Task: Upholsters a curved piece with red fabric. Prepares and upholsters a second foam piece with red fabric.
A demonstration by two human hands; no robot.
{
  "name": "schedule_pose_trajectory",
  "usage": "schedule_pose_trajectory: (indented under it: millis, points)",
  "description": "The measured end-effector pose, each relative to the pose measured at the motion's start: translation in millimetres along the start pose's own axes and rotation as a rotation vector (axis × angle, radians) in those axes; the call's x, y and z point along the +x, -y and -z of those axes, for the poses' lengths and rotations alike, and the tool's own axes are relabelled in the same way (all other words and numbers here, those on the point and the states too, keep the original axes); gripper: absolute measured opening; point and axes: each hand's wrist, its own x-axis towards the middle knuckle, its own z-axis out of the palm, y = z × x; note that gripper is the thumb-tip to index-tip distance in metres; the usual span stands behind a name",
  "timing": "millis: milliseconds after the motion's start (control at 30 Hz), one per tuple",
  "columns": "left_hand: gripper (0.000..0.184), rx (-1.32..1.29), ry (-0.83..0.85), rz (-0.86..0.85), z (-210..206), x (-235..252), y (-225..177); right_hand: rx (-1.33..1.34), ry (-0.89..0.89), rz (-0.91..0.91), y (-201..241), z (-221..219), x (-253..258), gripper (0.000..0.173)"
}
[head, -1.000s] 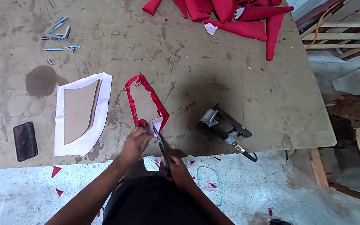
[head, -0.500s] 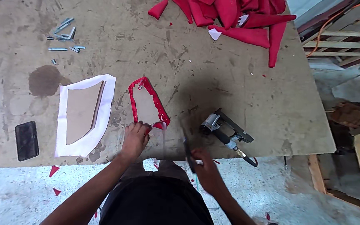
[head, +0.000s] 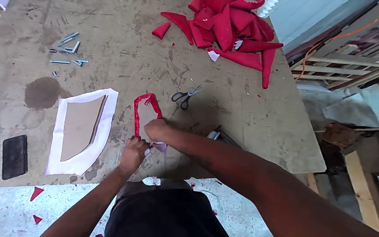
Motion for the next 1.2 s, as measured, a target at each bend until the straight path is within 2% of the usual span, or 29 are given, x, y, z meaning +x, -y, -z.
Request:
schedule_pose_trajectory:
  millis: [200,467,500,567,633,667,700,767,833,933,967,1033,1100,1133,1200]
  points:
    - [0.015,-0.138,-0.057,0.068,6.5,-1.5,7.2,0.059,0.166,-0.091,15.5,16.0,17.1,0.025]
    - [0.007,-0.335,-0.003,0.426,11.8,18.7,23.0,0.032,0.236,-0.068,11.7,21.3,32.3,0.021]
    - [0.011,-0.345,0.018,0.481,15.1,21.8,23.8,0.049,0.246,-0.064,10.3,21.8,31.5,0.021]
    - [0.034,-0.316,0.125,0.636,28.6,35.1,25.6,0.075,0.27,-0.062,6.6,22.3,33.7,0.021]
    - [0.061,-0.236,0.337,0.776,44.3,57.5,25.7,0.101,0.28,-0.058,3.1,20.6,33.5,0.021]
    - [0.069,-0.186,0.449,0.81,49.2,66.2,25.9,0.102,0.277,-0.053,3.0,18.5,31.3,0.022]
    - [0.069,-0.124,0.542,0.815,51.2,72.5,27.6,0.099,0.261,-0.048,2.5,16.0,29.9,0.024]
    - [0.063,-0.021,0.658,0.801,51.8,80.6,30.6,0.108,0.194,-0.025,-3.2,8.4,28.5,0.027]
    - [0.062,0.023,0.712,0.794,49.6,81.8,33.5,0.199,0.053,0.029,-14.8,-9.9,22.9,0.027]
    - [0.06,-0.002,0.737,0.785,48.7,84.5,35.5,0.579,-0.397,0.082,-44.5,-61.0,-22.1,0.026]
    - [0.06,-0.01,0.739,0.787,48.3,86.1,37.2,0.672,-0.57,0.033,-58.8,-81.1,-45.7,0.024]
    - [0.06,-0.019,0.758,0.797,47.2,82.7,39.6,0.756,-0.785,-0.198,-96.9,-126.5,-104.5,0.031]
    - [0.06,-0.024,0.769,0.796,46.0,80.7,43.6,0.786,-0.821,-0.478,-138.0,-166.6,-158.0,0.048]
    - [0.061,-0.034,0.771,0.787,45.4,79.3,46.3,0.777,-0.814,-0.554,-150.2,-186.0,-173.6,0.058]
    - [0.06,-0.055,0.777,0.758,42.7,78.9,48.3,0.689,-0.766,-0.587,-160.2,-214.3,-184.3,0.079]
